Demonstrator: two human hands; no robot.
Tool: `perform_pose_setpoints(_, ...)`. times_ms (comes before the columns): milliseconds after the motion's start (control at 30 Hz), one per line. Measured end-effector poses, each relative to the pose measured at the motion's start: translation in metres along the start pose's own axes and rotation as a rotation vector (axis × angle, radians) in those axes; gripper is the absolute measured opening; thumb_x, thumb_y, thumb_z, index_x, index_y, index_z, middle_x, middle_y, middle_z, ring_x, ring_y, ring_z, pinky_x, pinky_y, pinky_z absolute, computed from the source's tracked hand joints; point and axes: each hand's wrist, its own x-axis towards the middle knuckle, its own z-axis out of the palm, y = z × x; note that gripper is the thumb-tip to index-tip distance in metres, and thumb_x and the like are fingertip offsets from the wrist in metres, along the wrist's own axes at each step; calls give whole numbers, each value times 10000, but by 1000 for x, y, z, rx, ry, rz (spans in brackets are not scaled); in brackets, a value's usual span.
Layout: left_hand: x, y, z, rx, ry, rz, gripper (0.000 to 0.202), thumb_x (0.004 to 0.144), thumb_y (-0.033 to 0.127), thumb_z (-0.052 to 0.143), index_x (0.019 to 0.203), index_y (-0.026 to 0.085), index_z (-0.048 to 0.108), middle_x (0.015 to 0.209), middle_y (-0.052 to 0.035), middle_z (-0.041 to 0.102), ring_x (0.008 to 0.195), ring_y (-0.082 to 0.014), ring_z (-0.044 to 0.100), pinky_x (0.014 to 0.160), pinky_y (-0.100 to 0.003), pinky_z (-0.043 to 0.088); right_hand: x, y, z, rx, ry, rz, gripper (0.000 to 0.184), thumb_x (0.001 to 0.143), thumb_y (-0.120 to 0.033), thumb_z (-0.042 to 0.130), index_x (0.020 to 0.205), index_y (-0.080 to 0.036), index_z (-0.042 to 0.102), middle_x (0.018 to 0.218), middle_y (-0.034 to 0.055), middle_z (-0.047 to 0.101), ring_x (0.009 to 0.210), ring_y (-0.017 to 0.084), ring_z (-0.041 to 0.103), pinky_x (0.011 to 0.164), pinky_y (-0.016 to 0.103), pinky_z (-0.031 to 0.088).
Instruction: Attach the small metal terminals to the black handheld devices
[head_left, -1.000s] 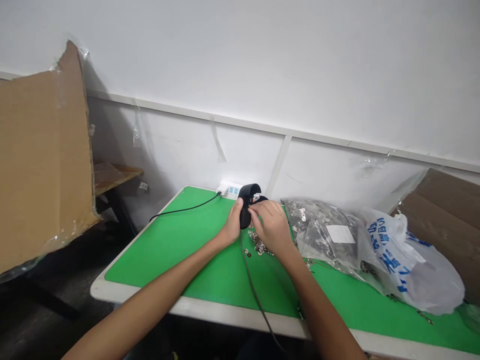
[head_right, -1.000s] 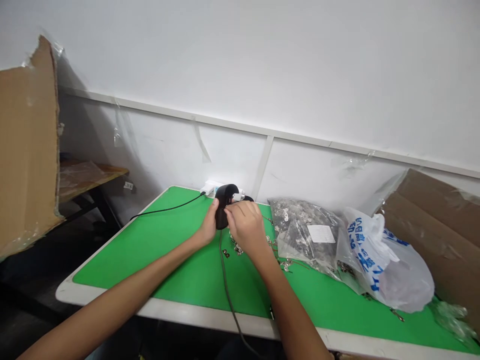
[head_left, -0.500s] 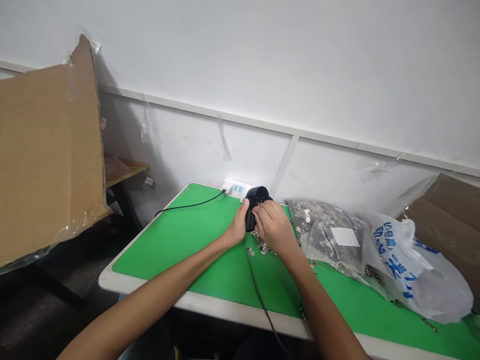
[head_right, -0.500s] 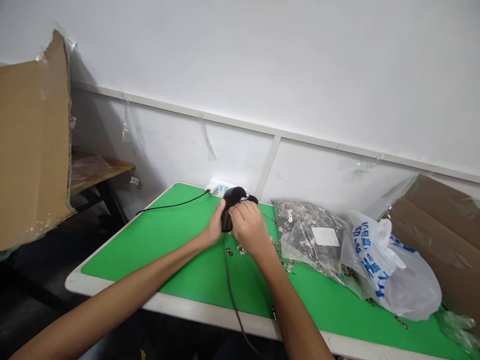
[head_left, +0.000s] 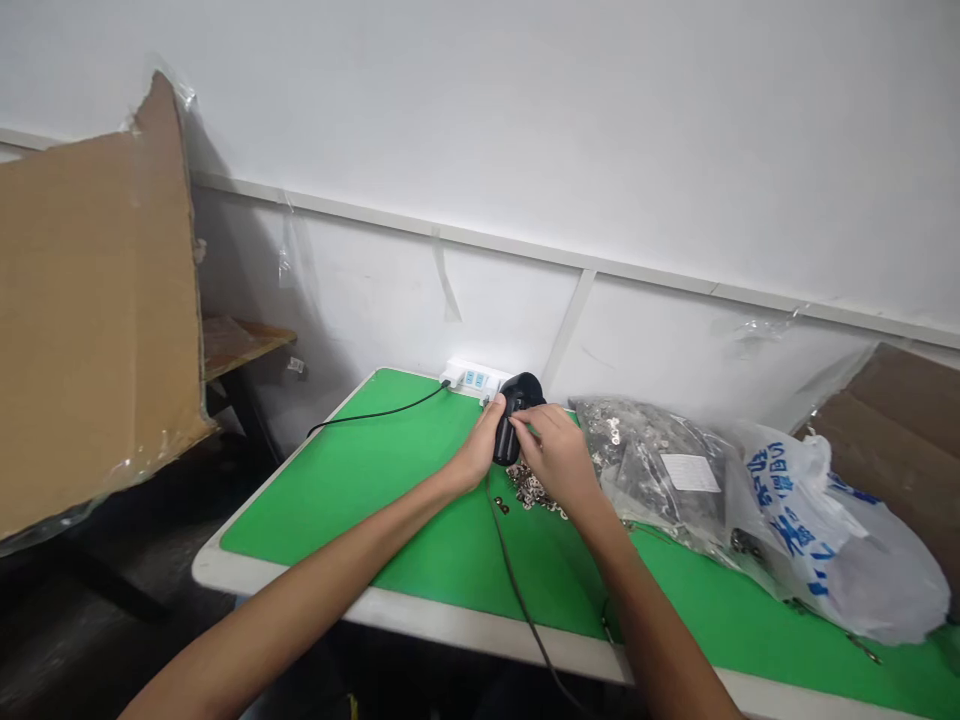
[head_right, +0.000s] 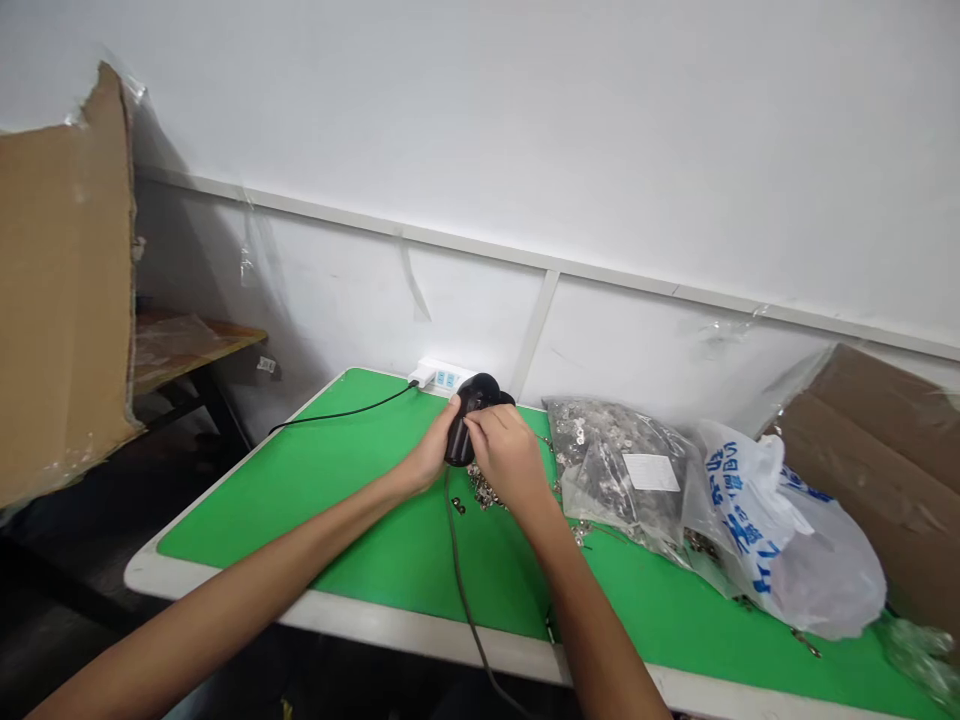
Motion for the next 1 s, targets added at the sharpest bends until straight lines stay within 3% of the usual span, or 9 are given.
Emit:
perform_pose_setpoints(67,-1,6,4,-42,1,-126,496,1018,579,486,1076,128,685,720,-54,697,570,-171,632,517,-264,481,0,4,3,107,81,108,142,1004,-280,603,1083,-232,711,1003,83,753,928,244,703,858,430,603)
perform_pose_setpoints(200,-3,19,5,-130,-59,-306,537,1072,507,308,1029,119,677,738,-103,713,557,-199,660,491,-282,492,-2,14,15,360,197,339,453,871,-341,769,1297,-238,654,1187,112,721,999,243,732,904,436,636)
perform_pose_setpoints(267,-2,23,4,-175,-73,-325,513,1073,481,302,1000,124,663,697,-89,692,514,-200,646,458,-277,468,-3,17,19,449,187,379,479,856,-351,780,1303,-238,651,1224,121,709,1059,252,721,930,445,629)
perform_pose_setpoints(400,-1,23,1,-171,-64,-320,511,1072,492,304,938,132,642,622,-56,641,481,-196,628,435,-267,454,-2,15,18,416,129,298,161,914,-313,705,1054,-244,748,1083,86,740,1043,244,707,926,435,604)
perform_pose_setpoints(467,-2,21,3,-130,-37,-321,530,1073,509,293,907,138,632,611,-49,634,474,-188,623,431,-261,456,-1,13,16,383,113,272,94,929,-290,681,956,-239,755,1010,74,748,1006,238,706,909,422,592)
perform_pose_setpoints(700,-6,16,8,-19,-22,-289,509,1079,505,302,944,152,642,632,-34,643,499,-174,622,442,-242,453,0,12,15,318,73,282,146,968,-292,612,861,-224,684,927,70,727,906,229,692,835,393,569)
perform_pose_setpoints(867,-8,9,9,8,46,-256,464,1071,503,350,986,155,646,632,-18,624,508,-161,592,469,-243,464,-1,7,14,209,86,179,127,981,-271,584,876,-236,647,922,68,715,904,235,675,834,395,553)
perform_pose_setpoints(1000,-7,-2,10,-65,132,-182,421,1048,520,419,1016,162,638,652,-8,612,511,-159,579,449,-239,426,-2,2,15,217,87,177,120,975,-248,577,871,-240,638,911,60,721,894,235,676,827,389,546)
